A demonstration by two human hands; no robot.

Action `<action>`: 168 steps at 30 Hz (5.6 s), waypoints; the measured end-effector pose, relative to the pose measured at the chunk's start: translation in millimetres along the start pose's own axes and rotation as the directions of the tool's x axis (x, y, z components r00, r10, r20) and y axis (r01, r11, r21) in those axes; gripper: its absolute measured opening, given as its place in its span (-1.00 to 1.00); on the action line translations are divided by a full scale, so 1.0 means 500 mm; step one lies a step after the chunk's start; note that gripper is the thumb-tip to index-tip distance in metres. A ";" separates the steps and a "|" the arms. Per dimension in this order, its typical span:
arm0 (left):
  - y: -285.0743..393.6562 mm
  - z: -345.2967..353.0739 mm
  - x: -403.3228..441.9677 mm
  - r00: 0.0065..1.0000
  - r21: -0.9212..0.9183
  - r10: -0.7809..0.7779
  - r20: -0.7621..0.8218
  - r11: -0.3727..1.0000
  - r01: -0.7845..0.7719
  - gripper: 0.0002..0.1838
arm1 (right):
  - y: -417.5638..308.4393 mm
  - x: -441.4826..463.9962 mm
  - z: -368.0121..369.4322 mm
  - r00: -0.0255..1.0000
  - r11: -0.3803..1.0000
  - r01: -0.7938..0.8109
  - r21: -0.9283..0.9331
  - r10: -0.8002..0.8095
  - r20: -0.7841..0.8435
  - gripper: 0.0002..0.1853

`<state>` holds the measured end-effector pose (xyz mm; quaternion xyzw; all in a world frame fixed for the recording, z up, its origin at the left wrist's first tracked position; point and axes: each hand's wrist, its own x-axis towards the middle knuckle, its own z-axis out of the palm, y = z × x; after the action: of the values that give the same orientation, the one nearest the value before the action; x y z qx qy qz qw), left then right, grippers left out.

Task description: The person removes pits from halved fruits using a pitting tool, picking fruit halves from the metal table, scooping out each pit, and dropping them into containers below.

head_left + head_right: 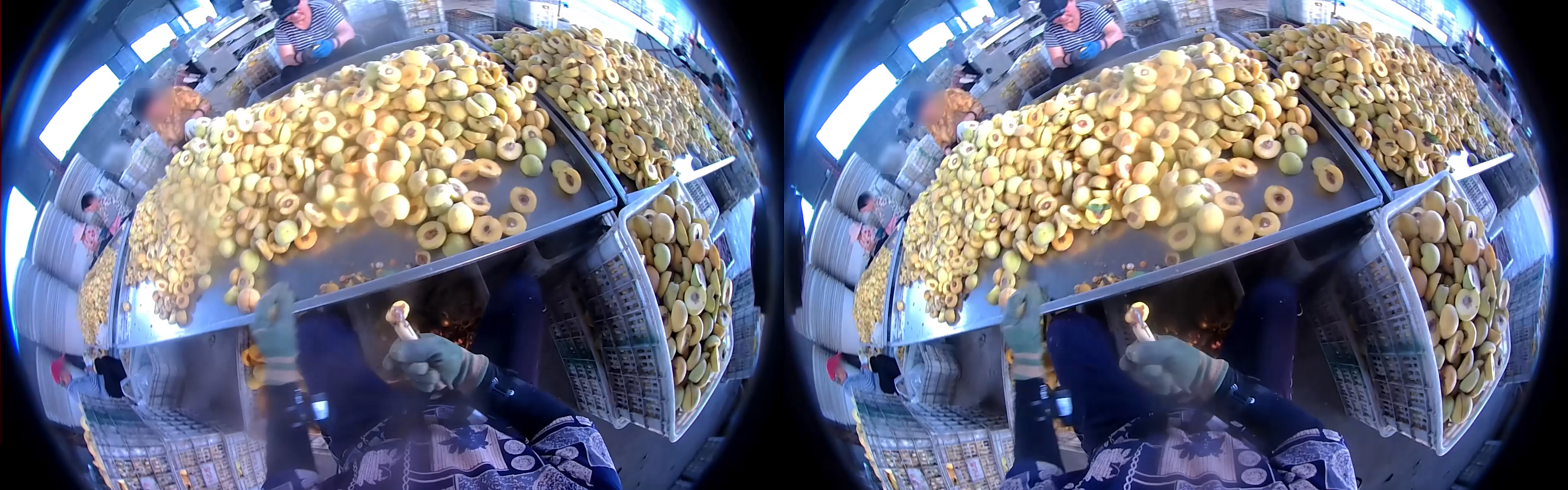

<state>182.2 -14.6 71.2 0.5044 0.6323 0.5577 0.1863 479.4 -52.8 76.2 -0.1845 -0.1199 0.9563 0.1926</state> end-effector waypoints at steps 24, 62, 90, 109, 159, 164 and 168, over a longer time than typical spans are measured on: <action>0.034 0.464 0.049 0.764 0.294 -0.148 0.628 0.954 -0.057 -0.44 | -0.154 -0.012 -0.106 0.571 0.820 0.430 -0.379 -0.572 -0.589 -0.80; 0.167 0.235 -0.070 0.439 -0.230 -0.314 0.842 0.528 0.818 -0.49 | -0.071 -0.034 0.011 0.905 0.348 -0.072 -0.935 -0.371 -0.208 -0.63; 0.152 0.177 -0.103 0.488 -0.299 -0.374 0.788 0.460 0.836 -0.46 | -0.036 -0.015 0.065 0.995 0.899 -0.014 -0.438 -0.029 -0.092 -0.75; 0.107 0.182 -0.123 0.805 -0.587 -0.355 0.475 0.554 0.591 -0.66 | 0.020 0.069 -0.014 0.902 0.897 -0.264 0.353 0.100 0.420 -0.70; 0.117 0.184 -0.023 0.765 -0.670 -0.243 0.596 0.375 0.641 -0.39 | -0.075 0.106 0.127 0.734 0.517 0.212 -0.829 -0.645 -0.214 -0.73; 0.121 0.211 -0.085 0.924 -0.614 -0.142 0.356 0.710 0.345 -0.50 | -0.029 0.079 0.083 0.686 0.353 0.079 -0.932 -0.698 -0.206 -0.67; 0.116 0.210 -0.105 0.937 -0.643 -0.132 0.324 0.695 0.321 -0.52 | 0.000 0.068 0.063 0.709 0.313 0.131 -0.941 -0.693 -0.132 -0.70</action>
<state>313.2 -12.2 73.4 0.3834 0.4089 0.6551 0.5066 437.5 -43.7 94.3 -0.4673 -0.5868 0.5664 0.3413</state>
